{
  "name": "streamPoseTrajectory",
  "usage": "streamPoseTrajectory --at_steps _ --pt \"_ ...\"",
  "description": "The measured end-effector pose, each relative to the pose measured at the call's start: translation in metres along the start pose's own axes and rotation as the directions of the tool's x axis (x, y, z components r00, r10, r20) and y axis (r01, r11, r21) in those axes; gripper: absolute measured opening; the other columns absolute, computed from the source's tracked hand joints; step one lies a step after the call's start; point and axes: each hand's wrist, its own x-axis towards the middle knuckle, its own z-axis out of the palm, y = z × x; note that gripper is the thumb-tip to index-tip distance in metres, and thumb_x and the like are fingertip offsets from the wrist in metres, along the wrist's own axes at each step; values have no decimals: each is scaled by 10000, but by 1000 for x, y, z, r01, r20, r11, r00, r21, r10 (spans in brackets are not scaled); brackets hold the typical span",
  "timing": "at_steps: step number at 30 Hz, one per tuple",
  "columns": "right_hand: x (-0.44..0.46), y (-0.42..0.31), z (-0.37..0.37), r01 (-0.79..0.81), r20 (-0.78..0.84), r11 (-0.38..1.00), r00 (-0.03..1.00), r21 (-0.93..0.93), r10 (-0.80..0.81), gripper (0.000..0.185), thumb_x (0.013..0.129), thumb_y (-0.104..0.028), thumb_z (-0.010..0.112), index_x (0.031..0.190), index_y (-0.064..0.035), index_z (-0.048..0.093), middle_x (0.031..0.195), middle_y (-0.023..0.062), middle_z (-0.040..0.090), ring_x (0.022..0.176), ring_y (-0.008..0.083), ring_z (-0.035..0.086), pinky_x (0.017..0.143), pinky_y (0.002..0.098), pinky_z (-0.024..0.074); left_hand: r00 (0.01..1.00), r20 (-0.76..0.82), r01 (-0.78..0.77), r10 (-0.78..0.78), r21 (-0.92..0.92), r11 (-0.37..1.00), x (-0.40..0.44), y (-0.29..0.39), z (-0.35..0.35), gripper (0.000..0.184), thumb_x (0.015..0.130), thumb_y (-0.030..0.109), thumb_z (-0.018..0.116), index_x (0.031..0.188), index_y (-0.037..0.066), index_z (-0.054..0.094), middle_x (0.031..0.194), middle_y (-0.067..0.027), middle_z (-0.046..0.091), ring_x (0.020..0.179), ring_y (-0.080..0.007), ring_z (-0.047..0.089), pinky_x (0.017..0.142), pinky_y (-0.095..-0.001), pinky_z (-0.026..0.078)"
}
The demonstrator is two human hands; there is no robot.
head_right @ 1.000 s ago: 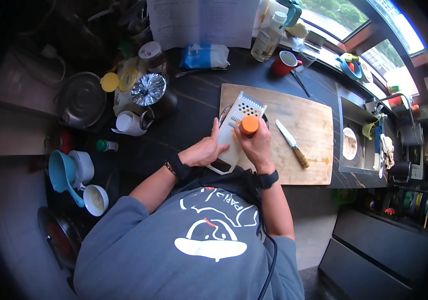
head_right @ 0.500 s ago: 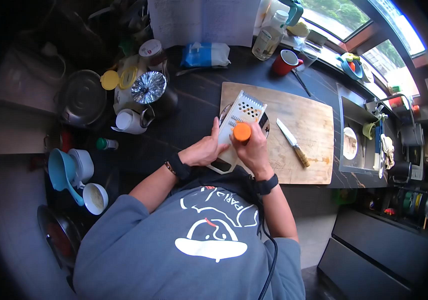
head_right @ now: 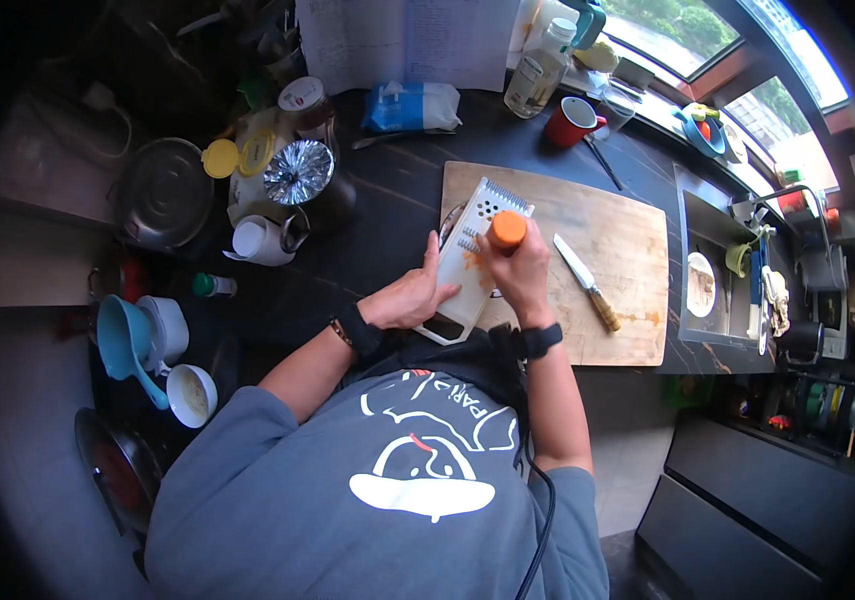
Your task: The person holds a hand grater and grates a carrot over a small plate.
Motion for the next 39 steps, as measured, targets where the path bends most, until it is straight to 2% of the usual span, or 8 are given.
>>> streamPoseTrajectory --at_steps 4,9,14,18,24,28,36,39 --pt "11 4 1 18 -63 1000 998 -21 -20 337 744 -151 770 976 5 583 896 182 631 818 345 646 731 387 518 1000 -15 -11 12 7 1000 -5 8 -5 885 1011 288 443 1384 -135 -239 1164 -369 556 1054 -420 608 967 -383 440" --pt "-11 -4 1 29 77 997 996 68 -34 341 742 -149 769 988 0 585 885 179 634 840 351 645 739 390 519 1000 2 10 -10 4 1000 -1 4 -5 892 1005 291 452 1389 -135 -232 1178 -375 547 1069 -419 604 973 -381 439" --pt "20 11 -1 1 -74 999 997 -37 -3 329 740 -143 768 969 0 580 899 188 631 834 343 646 739 387 519 999 -26 -34 35 9 999 -3 5 -6 895 1004 293 454 1387 -135 -232 1194 -372 539 1079 -420 599 975 -380 439" --pt "-4 0 -3 86 104 993 990 82 -95 343 732 -145 778 974 -2 581 902 189 630 831 355 642 744 384 518 999 -37 -34 33 -26 999 3 -2 -4 889 1005 285 455 1391 -131 -230 1243 -347 521 1109 -392 588 988 -370 430" --pt "22 20 -7 84 -51 996 995 36 -82 341 741 -146 774 982 1 582 884 193 631 828 354 646 726 387 515 998 -59 35 -38 -61 998 -5 10 0 875 1006 278 454 1414 -100 -221 1271 -331 509 1144 -373 572 1010 -362 411" --pt "7 9 -15 96 181 988 976 124 -118 312 742 -113 753 975 -3 578 917 192 624 869 363 633 751 398 509 989 -141 32 -35 -27 999 -9 16 10 870 1005 273 454 1418 -96 -217 1287 -331 499 1185 -371 547 1027 -361 397" --pt "29 26 -18 -12 142 987 990 162 -11 340 727 -100 767 997 -2 586 927 189 616 848 369 618 735 400 505 983 -184 -1 -17 -99 995 -3 15 33 883 1001 243 461 1402 -91 -251 1360 -350 416 1232 -379 506 1058 -362 367" --pt "5 13 -21 123 212 976 964 180 -161 316 737 -77 749 995 -1 582 917 184 609 866 367 610 734 404 506 981 -157 100 -114 -93 991 -8 29 29 879 1000 221 462 1399 -89 -257 1318 -359 453 1216 -396 519 1051 -371 373"
